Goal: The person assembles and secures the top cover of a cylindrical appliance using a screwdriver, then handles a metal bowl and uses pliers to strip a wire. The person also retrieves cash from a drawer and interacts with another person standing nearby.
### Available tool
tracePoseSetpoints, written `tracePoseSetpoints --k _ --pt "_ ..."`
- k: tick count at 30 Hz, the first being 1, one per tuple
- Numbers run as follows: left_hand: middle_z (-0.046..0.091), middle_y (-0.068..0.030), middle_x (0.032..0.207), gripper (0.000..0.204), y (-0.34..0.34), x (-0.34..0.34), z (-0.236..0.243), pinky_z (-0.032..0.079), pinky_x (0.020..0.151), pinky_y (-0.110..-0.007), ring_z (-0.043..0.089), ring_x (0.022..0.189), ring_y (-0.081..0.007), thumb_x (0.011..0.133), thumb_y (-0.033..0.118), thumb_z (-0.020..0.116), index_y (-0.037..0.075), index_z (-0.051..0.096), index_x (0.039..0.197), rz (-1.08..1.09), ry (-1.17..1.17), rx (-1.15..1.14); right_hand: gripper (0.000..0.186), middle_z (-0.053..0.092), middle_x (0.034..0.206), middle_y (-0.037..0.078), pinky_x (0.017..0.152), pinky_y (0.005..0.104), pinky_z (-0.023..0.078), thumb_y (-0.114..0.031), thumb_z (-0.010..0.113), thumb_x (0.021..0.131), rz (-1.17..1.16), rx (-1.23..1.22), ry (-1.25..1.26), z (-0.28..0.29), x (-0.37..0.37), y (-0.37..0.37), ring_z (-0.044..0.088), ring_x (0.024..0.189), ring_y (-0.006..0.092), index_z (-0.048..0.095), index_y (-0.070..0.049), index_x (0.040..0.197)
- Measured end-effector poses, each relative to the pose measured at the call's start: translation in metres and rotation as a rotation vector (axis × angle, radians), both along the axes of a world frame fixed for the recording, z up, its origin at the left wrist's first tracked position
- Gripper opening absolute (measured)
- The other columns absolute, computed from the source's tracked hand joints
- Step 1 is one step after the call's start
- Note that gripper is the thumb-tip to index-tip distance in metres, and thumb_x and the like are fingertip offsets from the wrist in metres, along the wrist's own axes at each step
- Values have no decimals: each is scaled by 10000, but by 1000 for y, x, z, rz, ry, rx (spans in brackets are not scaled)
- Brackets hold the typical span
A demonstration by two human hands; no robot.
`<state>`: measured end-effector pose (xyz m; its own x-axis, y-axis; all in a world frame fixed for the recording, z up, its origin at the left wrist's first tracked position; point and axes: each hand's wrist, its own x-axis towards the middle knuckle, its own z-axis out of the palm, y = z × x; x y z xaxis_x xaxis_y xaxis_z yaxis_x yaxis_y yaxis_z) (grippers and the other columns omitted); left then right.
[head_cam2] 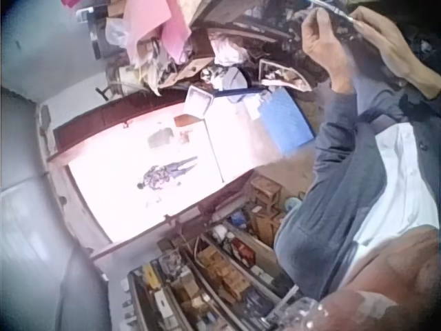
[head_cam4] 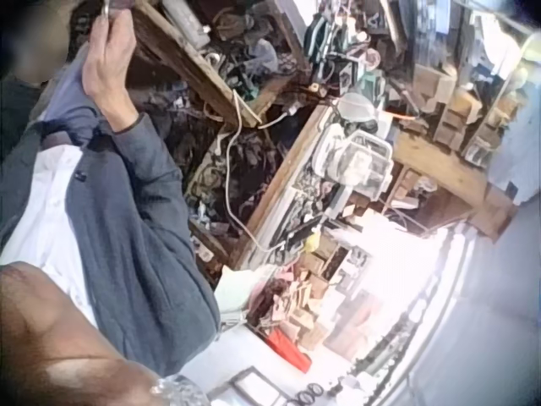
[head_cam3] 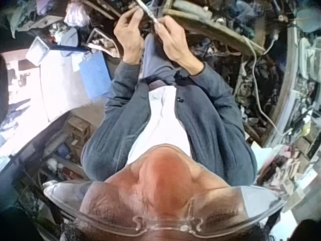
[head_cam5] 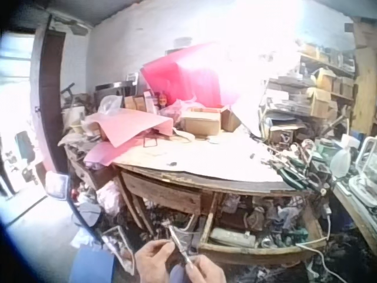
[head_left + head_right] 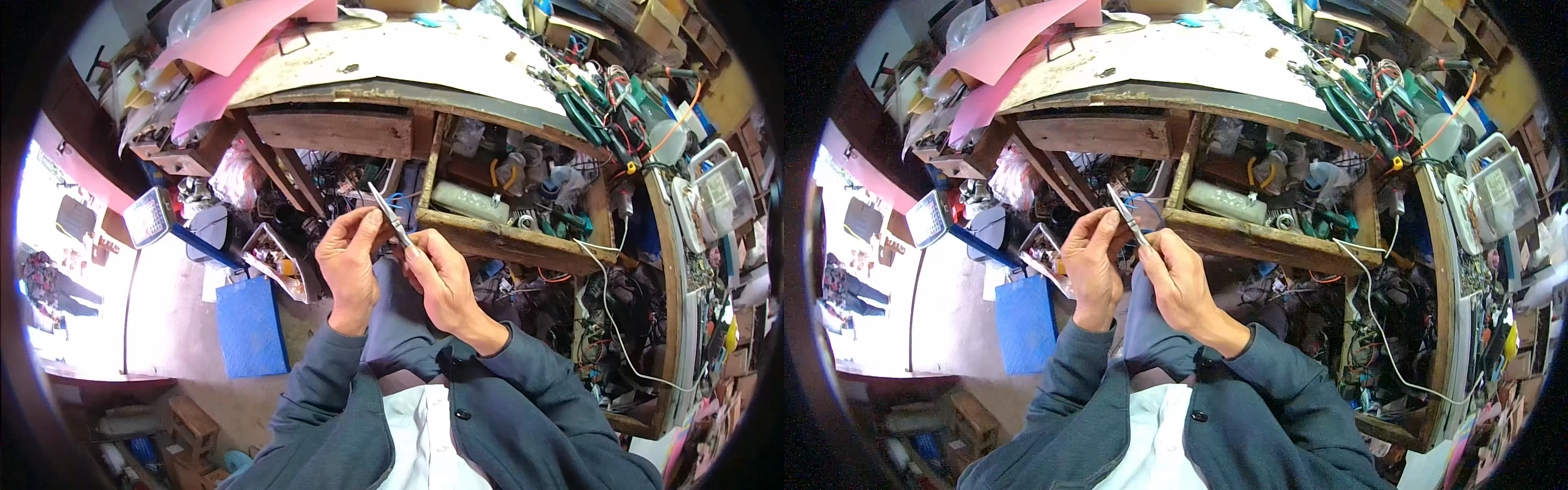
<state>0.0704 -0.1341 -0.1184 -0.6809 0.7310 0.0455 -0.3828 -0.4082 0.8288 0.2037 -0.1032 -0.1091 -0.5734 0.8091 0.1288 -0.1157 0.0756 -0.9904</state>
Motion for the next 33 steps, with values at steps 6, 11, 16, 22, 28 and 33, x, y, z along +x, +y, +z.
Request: tracePoseSetpoints --k 6,11,16,22,28,33 --pt "705 -107 1176 270 -20 25 0 528 892 -261 660 987 -120 1062 175 553 -28 638 1219 -336 -79 -84 162 580 1014 226 720 451 533 -22 620 906 -128 819 -149 0 -2 4 618 871 422 536 35 1032" --pt "706 -68 1120 276 -14 27 4 509 844 -235 627 947 -84 1086 169 508 -33 683 1160 -338 26 -112 196 592 1018 208 692 429 554 -65 656 866 -101 942 -240 0 3 5 636 881 394 532 12 997" --pt "716 -102 1068 334 -14 20 -8 527 874 -269 655 975 -124 1096 251 508 -49 652 1126 -222 135 -137 181 644 957 180 642 434 530 -153 672 888 -7 997 -406 14 13 8 659 817 356 560 -18 930" --pt "604 10 855 275 -20 24 -20 417 644 -217 492 737 -45 1109 237 488 0 618 1061 -131 296 -209 159 628 776 124 604 419 504 -171 679 929 -203 978 -407 21 8 14 639 693 339 622 -30 881" --pt "639 -90 797 133 -20 28 -39 461 578 -355 601 673 -195 1044 127 575 -5 561 1032 -11 430 -131 294 575 746 114 550 419 465 -297 678 948 -142 872 -376 33 -2 15 603 649 322 557 -57 829" --pt "616 -246 817 61 -34 24 -15 466 589 -472 599 737 -487 998 55 576 27 543 1041 34 991 -351 263 589 745 148 565 451 473 -245 658 958 -151 884 -390 26 -7 21 614 663 367 527 -53 835"
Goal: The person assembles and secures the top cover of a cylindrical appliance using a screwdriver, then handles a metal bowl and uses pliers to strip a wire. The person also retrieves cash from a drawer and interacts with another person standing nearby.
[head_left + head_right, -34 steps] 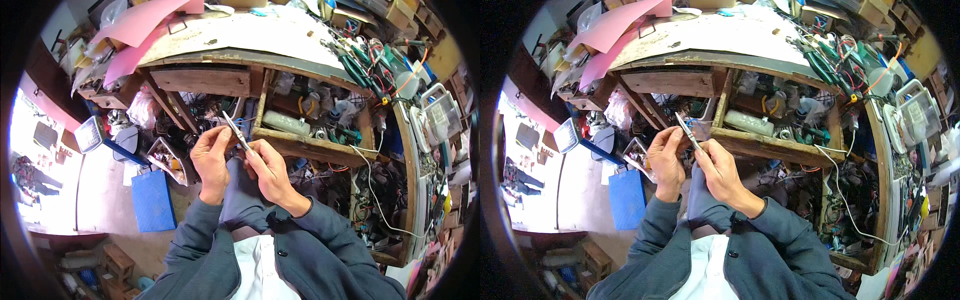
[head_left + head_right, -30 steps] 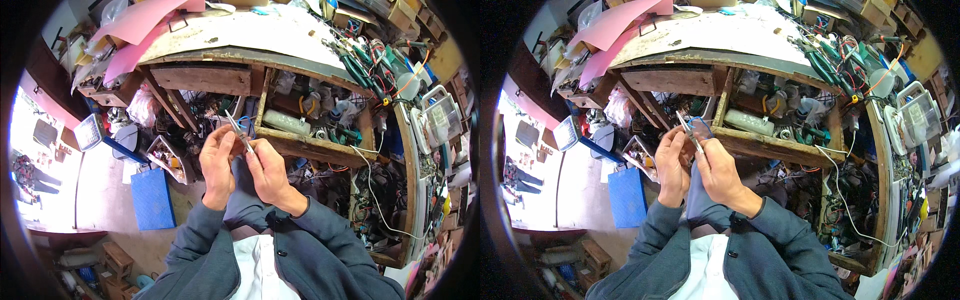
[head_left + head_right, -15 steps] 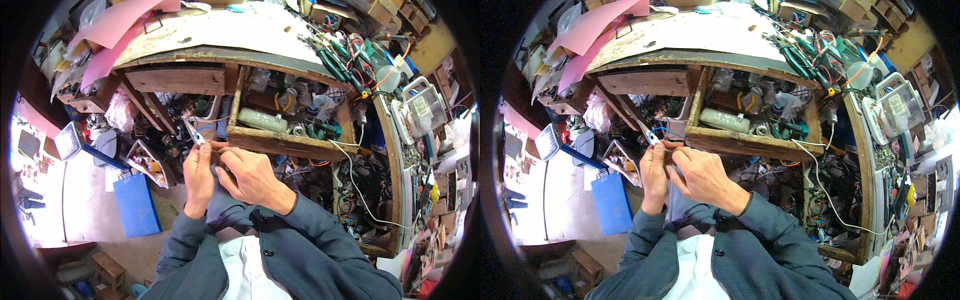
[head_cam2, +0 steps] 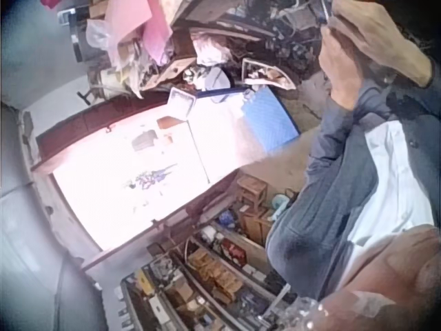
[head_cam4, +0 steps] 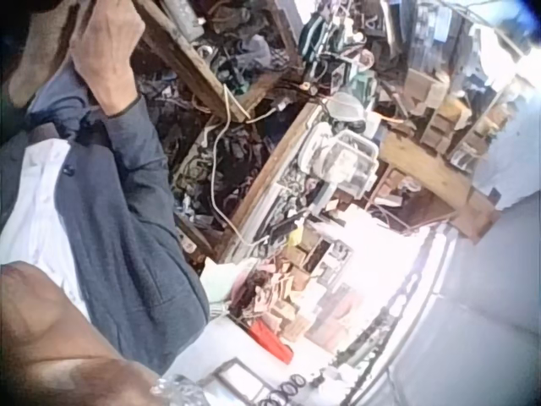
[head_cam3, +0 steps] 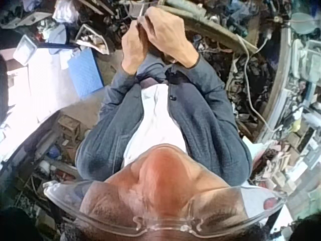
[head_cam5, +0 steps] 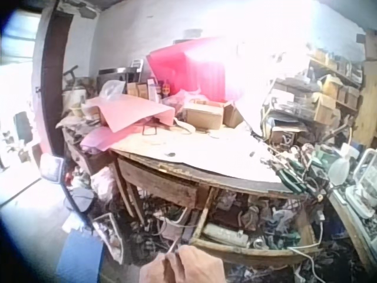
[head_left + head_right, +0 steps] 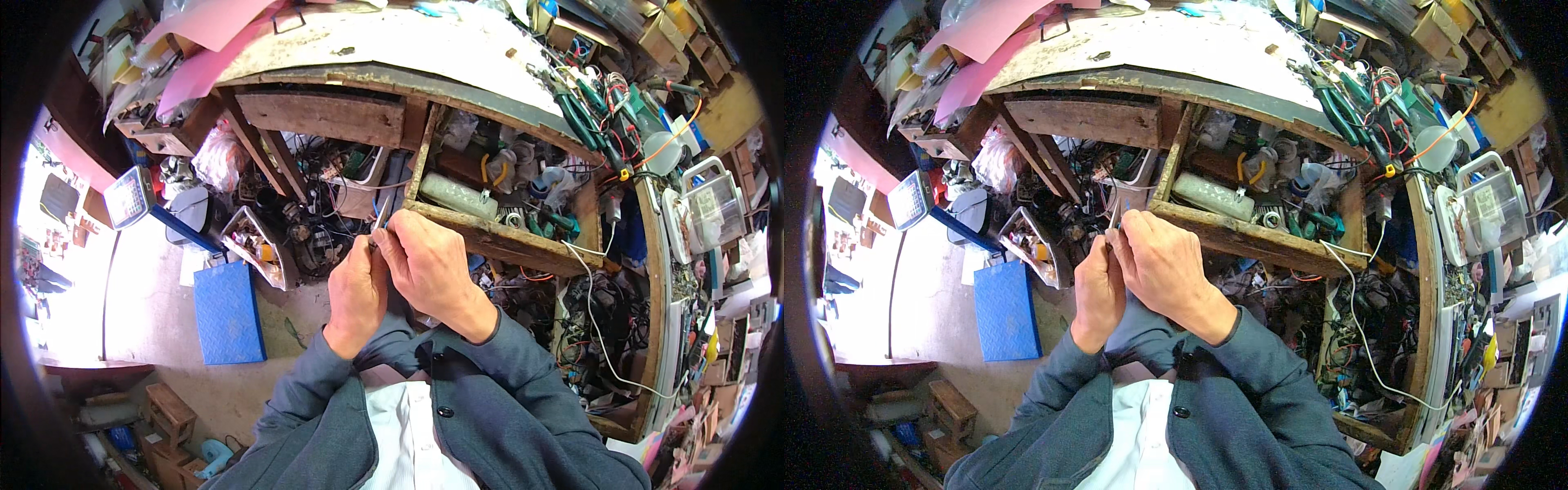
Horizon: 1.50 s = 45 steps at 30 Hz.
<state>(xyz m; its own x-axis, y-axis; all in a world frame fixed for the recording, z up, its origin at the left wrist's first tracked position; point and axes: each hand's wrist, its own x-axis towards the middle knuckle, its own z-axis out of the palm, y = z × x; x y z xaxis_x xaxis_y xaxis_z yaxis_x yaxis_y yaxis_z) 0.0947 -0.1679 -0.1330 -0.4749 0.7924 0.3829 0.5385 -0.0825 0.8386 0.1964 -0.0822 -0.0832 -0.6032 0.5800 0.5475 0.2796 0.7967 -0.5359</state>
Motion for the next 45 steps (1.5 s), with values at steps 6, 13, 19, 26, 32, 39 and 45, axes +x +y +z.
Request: tracePoseSetpoints --k 6,13,19,26,32,39,45 --pt "577 -206 718 99 -19 -6 1 448 558 -435 567 609 -388 1041 100 546 6 542 1008 -91 -171 -158 195 523 697 165 568 377 421 -147 614 995 261 -352 -48 2 12 13 490 592 317 535 2 897" --pt "518 -16 716 298 -37 3 23 417 493 -261 487 575 -106 1109 270 470 25 524 949 -397 -829 -124 227 497 693 -47 544 248 354 -181 577 1034 509 -1064 296 -5 19 4 401 632 52 579 -43 854" --pt "470 -67 686 394 -49 4 45 440 447 -326 489 556 -186 1085 391 494 43 490 901 -538 -1292 -177 247 430 663 -61 519 218 254 -209 611 1003 595 -1495 493 0 19 -7 332 588 36 530 -91 802" --pt "428 -53 599 435 -65 11 58 414 405 -361 445 431 -197 1073 464 479 68 484 894 -528 -1463 -135 271 404 610 -46 479 239 239 -212 614 973 654 -1544 533 10 17 -16 309 520 55 488 -86 769" --pt "387 -31 578 442 -78 12 57 444 381 -372 424 403 -180 1076 494 449 90 466 898 -561 -1529 -48 278 375 611 -43 454 249 215 -209 610 974 708 -1636 571 14 10 -28 283 510 60 471 -91 765" --pt "343 8 577 425 -87 9 58 446 356 -367 418 398 -159 1081 521 403 134 453 911 -559 -1609 23 278 372 615 -38 466 254 210 -211 599 983 776 -1614 589 15 2 -35 280 525 64 469 -87 770" --pt "396 -23 609 424 -81 -5 61 445 418 -361 459 450 -177 1085 479 431 102 459 894 -516 -1516 7 340 459 646 -22 507 226 263 -327 553 1026 748 -1387 326 7 -1 -22 362 564 51 529 -61 814"
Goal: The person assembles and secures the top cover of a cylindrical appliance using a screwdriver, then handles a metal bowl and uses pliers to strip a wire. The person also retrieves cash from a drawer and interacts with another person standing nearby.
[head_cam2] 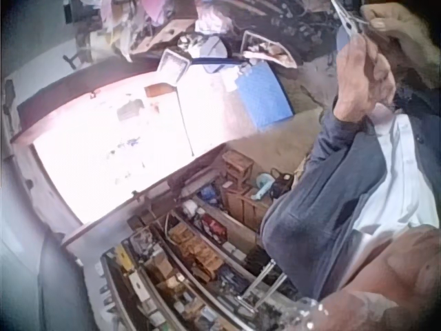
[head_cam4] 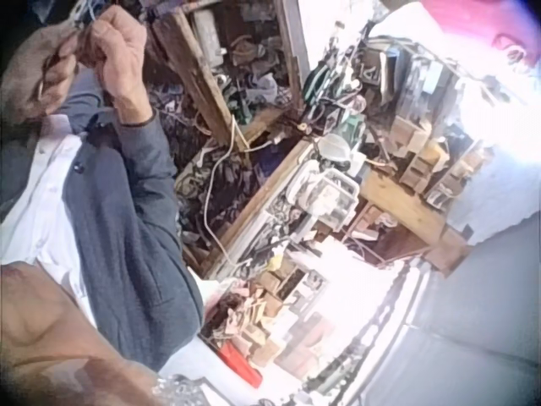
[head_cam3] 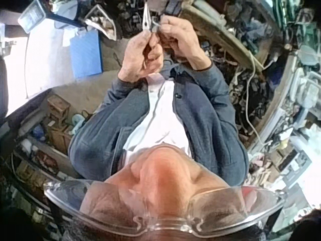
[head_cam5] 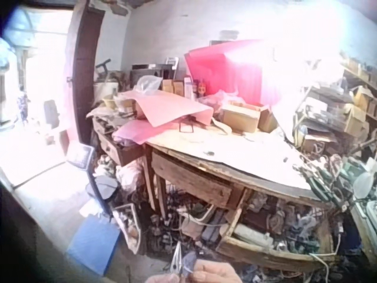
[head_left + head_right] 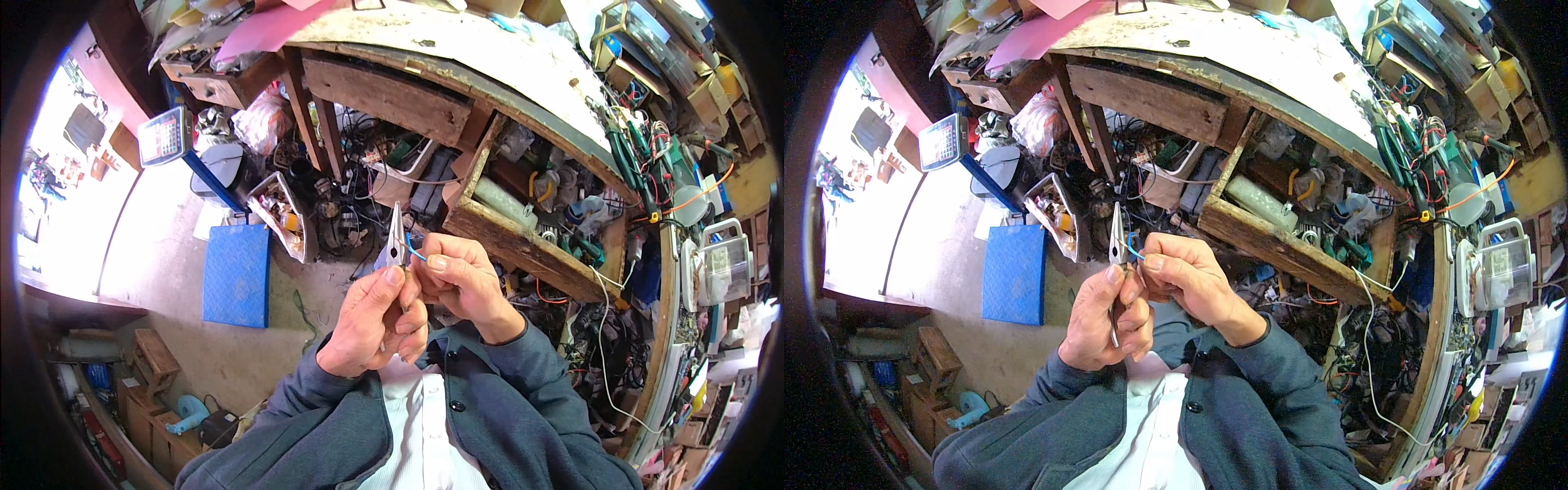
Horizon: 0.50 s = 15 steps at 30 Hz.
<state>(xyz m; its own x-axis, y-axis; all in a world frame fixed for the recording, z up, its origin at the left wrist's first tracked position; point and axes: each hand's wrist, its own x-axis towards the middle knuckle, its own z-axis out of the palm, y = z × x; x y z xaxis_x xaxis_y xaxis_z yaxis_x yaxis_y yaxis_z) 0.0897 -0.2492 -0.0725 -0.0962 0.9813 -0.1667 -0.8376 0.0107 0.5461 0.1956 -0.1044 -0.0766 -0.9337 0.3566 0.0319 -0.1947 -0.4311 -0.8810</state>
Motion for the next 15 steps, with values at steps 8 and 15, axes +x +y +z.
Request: tracePoseSetpoints --k 8,15 --pt "484 -74 698 394 -5 -11 -3 461 519 -304 535 553 -193 1103 377 459 27 492 923 23 239 12 488 604 740 17 536 236 377 -446 484 1069 -32 273 -177 22 1 20 495 612 81 646 -14 908" --pt "514 -67 714 371 -4 -13 -6 470 533 -292 565 568 -179 1106 354 461 22 491 944 19 378 -4 305 584 717 -12 596 259 424 -257 565 1070 113 639 -286 44 -3 20 480 667 68 624 -3 913"
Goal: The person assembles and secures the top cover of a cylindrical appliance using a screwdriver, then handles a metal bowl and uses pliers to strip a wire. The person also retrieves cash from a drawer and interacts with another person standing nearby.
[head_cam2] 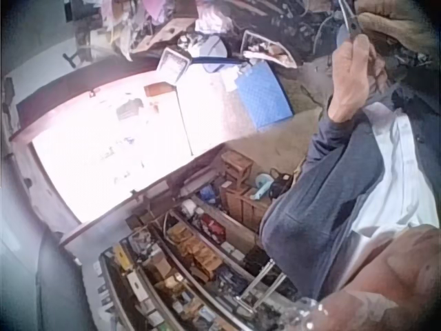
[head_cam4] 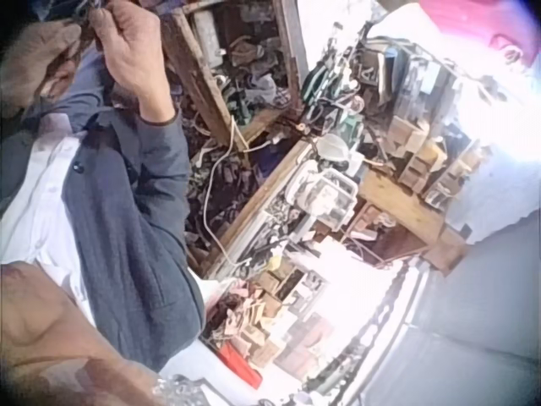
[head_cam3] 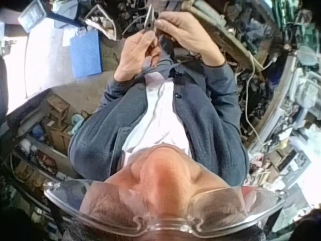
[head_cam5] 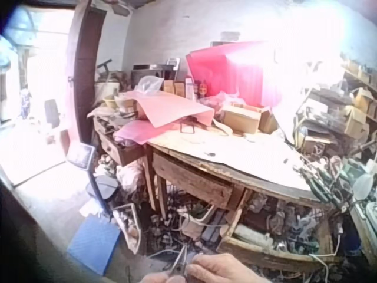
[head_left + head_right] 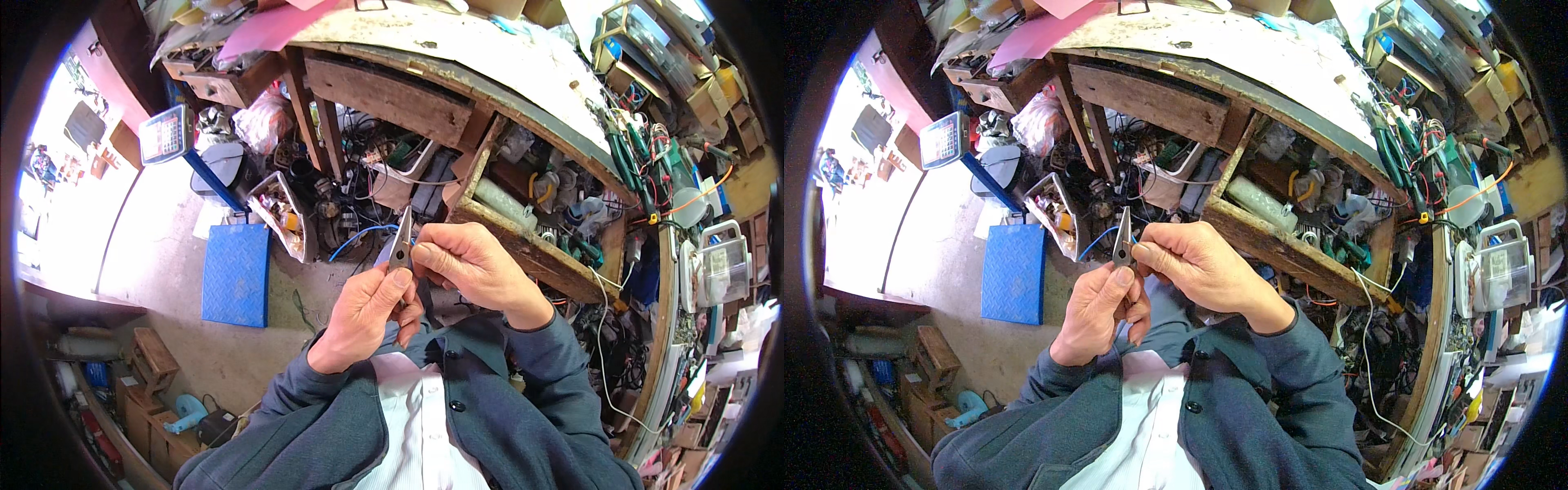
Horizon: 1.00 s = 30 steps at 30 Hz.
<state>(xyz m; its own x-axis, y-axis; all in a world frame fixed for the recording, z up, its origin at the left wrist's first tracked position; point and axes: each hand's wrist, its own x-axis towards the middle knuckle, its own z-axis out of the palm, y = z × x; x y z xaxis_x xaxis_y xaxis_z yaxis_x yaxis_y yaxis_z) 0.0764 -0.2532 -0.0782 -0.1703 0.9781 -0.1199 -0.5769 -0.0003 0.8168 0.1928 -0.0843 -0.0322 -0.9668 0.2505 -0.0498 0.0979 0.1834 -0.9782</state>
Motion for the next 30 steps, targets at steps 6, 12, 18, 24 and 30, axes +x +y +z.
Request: tracePoseSetpoints --k 6,12,18,24,30 --pt "575 -116 741 383 -1 10 -3 508 548 -321 594 587 -223 1109 366 437 33 481 923 39 -170 -13 173 623 716 131 576 361 472 -177 573 1036 48 225 -102 17 1 2 603 626 240 611 -20 976" --pt "534 -88 735 353 0 16 -2 482 525 -355 559 565 -226 1100 383 454 72 474 935 37 -276 -17 90 603 724 243 584 472 496 -99 599 937 45 596 31 20 4 0 643 723 438 558 -33 982" --pt "476 -40 718 341 -6 25 9 444 504 -354 492 525 -195 1097 398 456 99 467 934 51 -479 -102 149 581 663 168 526 477 461 -58 632 848 51 783 134 6 12 -6 612 631 418 507 -45 929" --pt "425 -11 683 371 -6 31 16 423 430 -341 426 468 -157 1077 460 461 122 471 924 14 -507 -245 147 568 655 165 518 480 449 -66 633 854 92 810 94 -2 33 -3 594 617 415 518 -41 943" --pt "428 -4 678 364 -10 37 13 423 426 -337 434 468 -149 1071 454 473 123 473 919 -6 -495 -224 147 515 634 143 493 457 429 -13 658 820 101 749 194 -3 50 -6 553 568 376 544 -42 908"
